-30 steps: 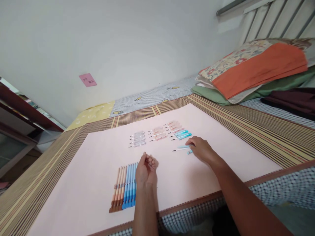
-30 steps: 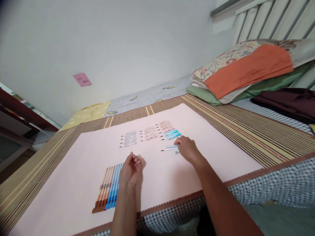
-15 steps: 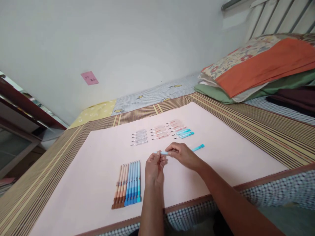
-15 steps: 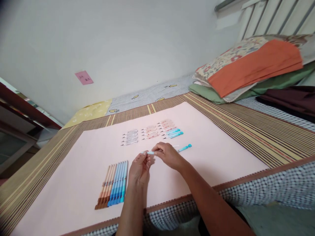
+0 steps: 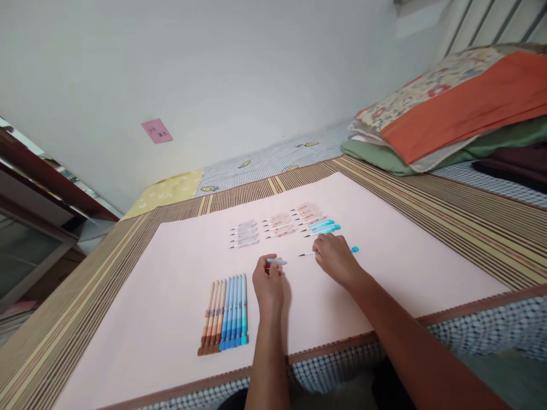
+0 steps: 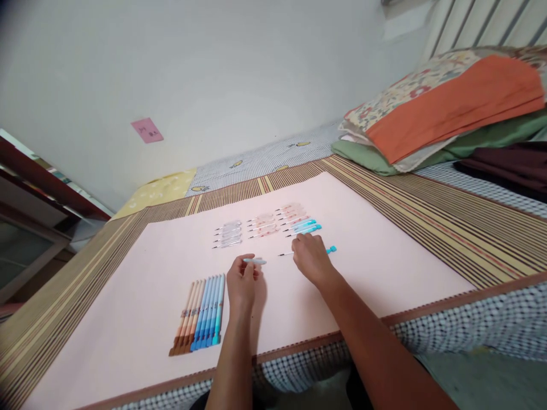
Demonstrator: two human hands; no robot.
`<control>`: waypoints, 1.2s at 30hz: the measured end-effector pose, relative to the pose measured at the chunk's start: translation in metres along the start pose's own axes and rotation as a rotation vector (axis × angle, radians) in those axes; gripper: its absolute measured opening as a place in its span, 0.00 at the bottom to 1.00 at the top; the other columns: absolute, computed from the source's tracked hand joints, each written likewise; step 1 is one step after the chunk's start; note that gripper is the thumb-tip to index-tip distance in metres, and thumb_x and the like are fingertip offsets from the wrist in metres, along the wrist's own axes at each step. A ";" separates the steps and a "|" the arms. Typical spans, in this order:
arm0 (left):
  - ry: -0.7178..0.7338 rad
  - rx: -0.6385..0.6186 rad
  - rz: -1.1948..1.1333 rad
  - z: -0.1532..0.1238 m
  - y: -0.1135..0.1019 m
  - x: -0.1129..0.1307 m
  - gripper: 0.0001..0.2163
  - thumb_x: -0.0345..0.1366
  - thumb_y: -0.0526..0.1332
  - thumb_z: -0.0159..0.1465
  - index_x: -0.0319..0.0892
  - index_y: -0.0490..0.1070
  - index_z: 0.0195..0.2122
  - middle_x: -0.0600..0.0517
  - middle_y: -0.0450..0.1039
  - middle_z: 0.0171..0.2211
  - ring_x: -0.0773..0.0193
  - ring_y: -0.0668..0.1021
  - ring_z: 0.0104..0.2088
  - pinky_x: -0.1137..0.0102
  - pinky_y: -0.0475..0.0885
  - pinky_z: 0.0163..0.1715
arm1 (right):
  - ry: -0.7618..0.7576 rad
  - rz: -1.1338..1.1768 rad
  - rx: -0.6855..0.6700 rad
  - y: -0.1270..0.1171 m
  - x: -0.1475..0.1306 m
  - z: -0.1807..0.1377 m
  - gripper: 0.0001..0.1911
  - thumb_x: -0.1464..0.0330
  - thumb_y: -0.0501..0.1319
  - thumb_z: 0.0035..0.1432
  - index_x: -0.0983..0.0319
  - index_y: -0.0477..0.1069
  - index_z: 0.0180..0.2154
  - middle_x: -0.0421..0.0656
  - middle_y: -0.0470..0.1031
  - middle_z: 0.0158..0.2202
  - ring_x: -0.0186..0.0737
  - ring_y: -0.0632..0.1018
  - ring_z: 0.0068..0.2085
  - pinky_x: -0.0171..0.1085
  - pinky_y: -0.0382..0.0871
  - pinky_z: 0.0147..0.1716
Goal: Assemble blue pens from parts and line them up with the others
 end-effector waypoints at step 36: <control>0.206 -0.030 0.631 0.001 -0.003 0.015 0.03 0.34 0.58 0.63 0.43 0.70 0.36 0.51 0.71 0.31 0.62 0.74 0.30 0.68 0.66 0.32 | -0.120 0.030 -0.027 0.011 -0.041 -0.002 0.08 0.78 0.56 0.54 0.64 0.72 0.33 0.47 0.74 0.39 0.44 0.71 0.42 0.39 0.56 0.37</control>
Point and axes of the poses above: each hand's wrist, its own z-axis towards the middle knuckle, its own y-axis out of the palm, x = y × z, the point moved 10 cm from there along z, towards the middle knuckle
